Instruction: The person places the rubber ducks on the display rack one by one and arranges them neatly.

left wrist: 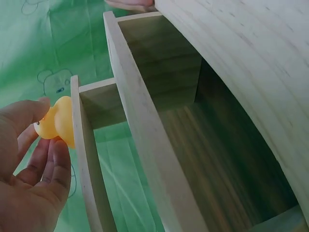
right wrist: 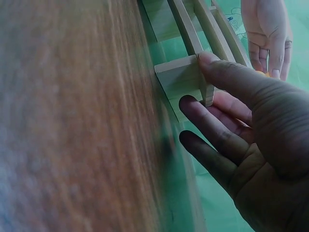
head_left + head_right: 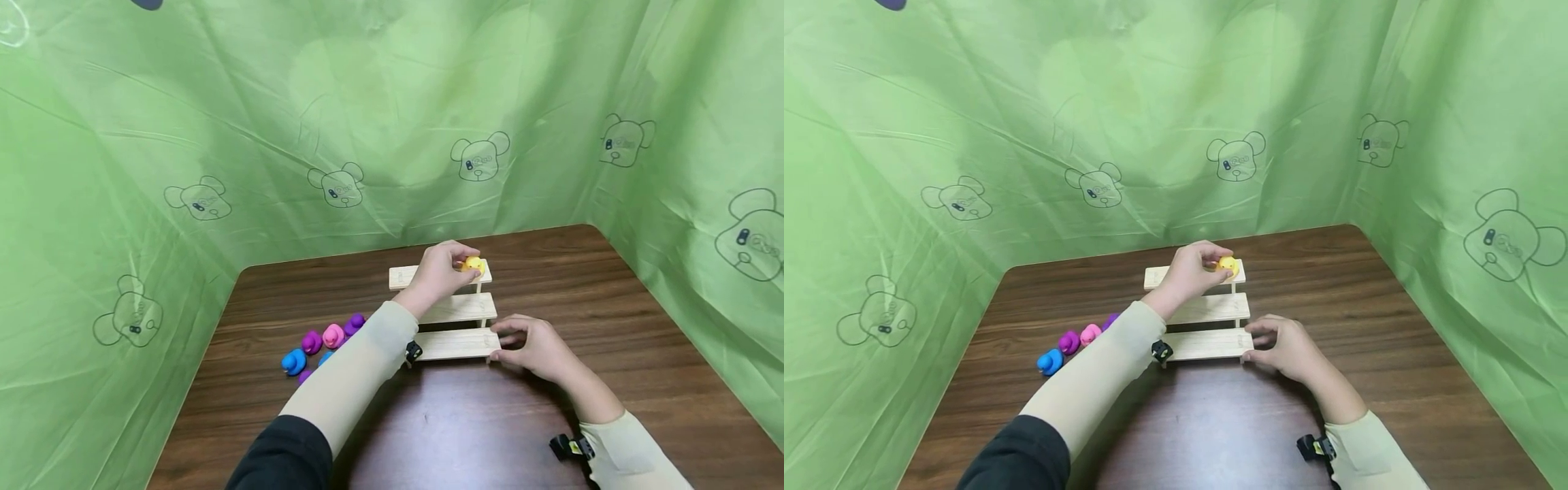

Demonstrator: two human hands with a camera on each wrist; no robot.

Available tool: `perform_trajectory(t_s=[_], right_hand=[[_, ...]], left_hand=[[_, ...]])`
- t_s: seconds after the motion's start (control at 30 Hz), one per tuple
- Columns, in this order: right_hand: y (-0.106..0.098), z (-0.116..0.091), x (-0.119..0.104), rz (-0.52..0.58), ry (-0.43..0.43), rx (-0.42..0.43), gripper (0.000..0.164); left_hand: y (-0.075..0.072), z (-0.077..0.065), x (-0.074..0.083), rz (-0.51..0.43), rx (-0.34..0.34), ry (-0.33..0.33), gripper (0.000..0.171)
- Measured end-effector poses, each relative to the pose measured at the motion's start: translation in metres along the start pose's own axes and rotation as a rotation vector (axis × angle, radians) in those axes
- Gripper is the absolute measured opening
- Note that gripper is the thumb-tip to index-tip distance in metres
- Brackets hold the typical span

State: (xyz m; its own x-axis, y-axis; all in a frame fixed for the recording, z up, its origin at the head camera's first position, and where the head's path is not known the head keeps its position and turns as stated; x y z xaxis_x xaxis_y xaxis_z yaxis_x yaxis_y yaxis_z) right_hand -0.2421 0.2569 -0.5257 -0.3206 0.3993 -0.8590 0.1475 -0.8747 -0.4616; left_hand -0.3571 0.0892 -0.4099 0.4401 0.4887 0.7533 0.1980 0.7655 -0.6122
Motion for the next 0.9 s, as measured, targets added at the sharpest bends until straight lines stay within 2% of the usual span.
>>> perform_trajectory(t_s=[0.27,0.57,0.77,0.9], right_hand=[[0.001,0.001,-0.001,0.014,-0.001,0.001,0.046],[0.002,0.001,0.001,0.008,-0.008,-0.007,0.045],[0.001,0.001,0.001,-0.010,-0.008,0.001,0.046],[0.000,0.002,0.004,-0.025,-0.007,0.009,0.047]], left_hand=[[0.002,0.001,0.002,0.063,-0.012,0.004,0.036],[0.002,-0.001,0.002,0.073,-0.026,-0.007,0.042],[-0.007,-0.005,0.000,0.033,-0.010,0.001,0.049],[-0.017,-0.009,-0.005,0.046,0.016,-0.006,0.051]])
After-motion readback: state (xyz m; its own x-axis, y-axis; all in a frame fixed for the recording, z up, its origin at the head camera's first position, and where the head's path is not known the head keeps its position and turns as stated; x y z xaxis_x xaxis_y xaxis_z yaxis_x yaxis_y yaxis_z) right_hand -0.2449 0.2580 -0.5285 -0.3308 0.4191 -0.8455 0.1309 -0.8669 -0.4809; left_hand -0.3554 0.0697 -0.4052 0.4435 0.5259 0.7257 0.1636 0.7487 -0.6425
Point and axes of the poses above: each hand's wrist, its own z-axis towards the middle knuckle, its own y-axis out of the palm, x = y × z, the point moved 7 cm from there along z, towards the middle knuckle, and after that the axes turned 6 degrees about -y, right-handed, at the moved point
